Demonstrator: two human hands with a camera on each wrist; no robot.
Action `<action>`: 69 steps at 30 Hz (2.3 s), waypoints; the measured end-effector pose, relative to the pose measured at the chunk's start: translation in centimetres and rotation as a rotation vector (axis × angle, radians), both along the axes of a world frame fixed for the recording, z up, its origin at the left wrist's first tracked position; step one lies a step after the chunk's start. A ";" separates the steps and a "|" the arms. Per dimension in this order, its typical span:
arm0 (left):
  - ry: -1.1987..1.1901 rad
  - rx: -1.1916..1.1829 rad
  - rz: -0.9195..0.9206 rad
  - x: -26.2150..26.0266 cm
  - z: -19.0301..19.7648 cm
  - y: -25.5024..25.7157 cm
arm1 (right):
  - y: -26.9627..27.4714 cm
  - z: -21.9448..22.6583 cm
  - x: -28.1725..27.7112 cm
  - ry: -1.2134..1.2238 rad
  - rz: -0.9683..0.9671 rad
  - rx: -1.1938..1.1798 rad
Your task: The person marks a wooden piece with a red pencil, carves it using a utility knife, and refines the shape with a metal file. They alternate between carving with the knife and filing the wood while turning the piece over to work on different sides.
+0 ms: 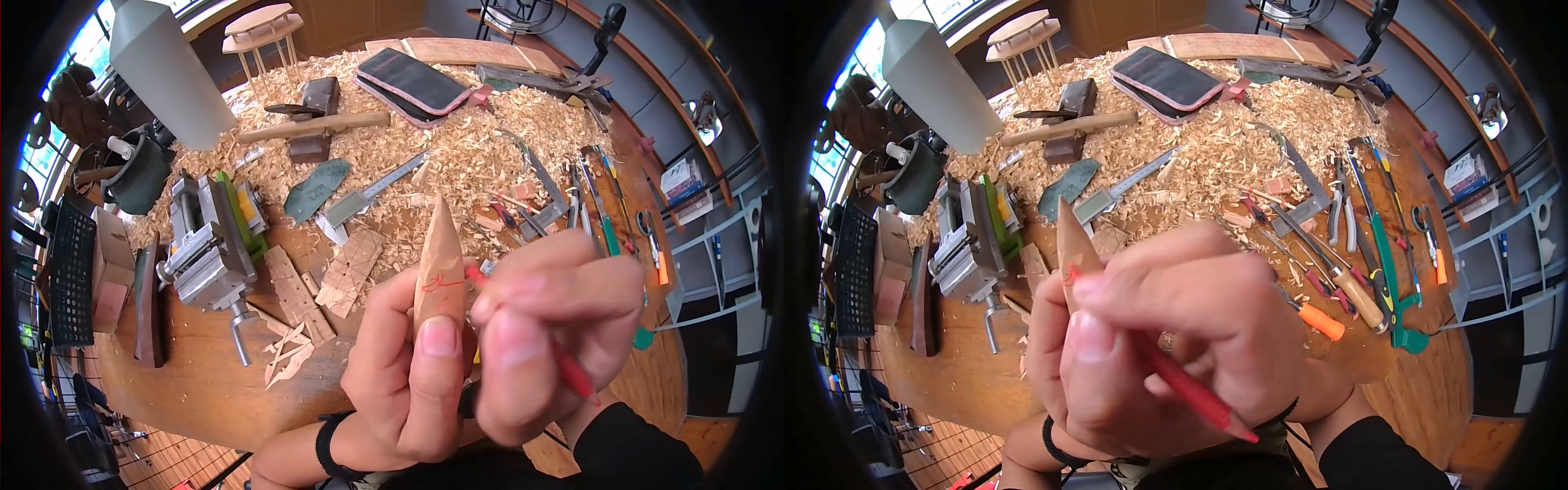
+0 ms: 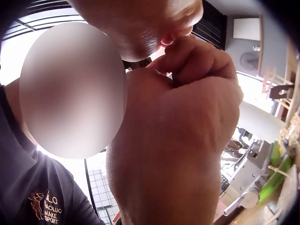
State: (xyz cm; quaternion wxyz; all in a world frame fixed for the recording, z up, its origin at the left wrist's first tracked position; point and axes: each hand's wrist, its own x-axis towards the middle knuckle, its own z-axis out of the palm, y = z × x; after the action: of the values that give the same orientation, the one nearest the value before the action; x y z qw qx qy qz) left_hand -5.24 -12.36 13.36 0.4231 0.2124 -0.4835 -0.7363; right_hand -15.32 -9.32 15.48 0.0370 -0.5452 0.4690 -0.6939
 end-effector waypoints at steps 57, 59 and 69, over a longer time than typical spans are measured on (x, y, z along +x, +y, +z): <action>-0.130 -0.323 0.084 -0.6 -1.2 -1.4 | 1.1 2.8 -2.8 0.157 -0.075 0.488; -0.139 -0.351 0.090 -0.7 -1.4 -1.4 | 1.1 2.6 -2.8 0.138 -0.057 0.490; -0.194 -0.391 0.077 -0.5 -1.4 -1.5 | 1.0 2.5 -2.8 0.082 -0.010 0.536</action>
State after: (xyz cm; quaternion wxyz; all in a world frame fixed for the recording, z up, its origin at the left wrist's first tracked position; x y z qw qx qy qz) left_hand -5.77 -13.91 11.99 0.4354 0.2145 -0.6472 -0.5878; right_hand -18.14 -8.35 18.02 0.1575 -0.5410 0.6398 -0.5226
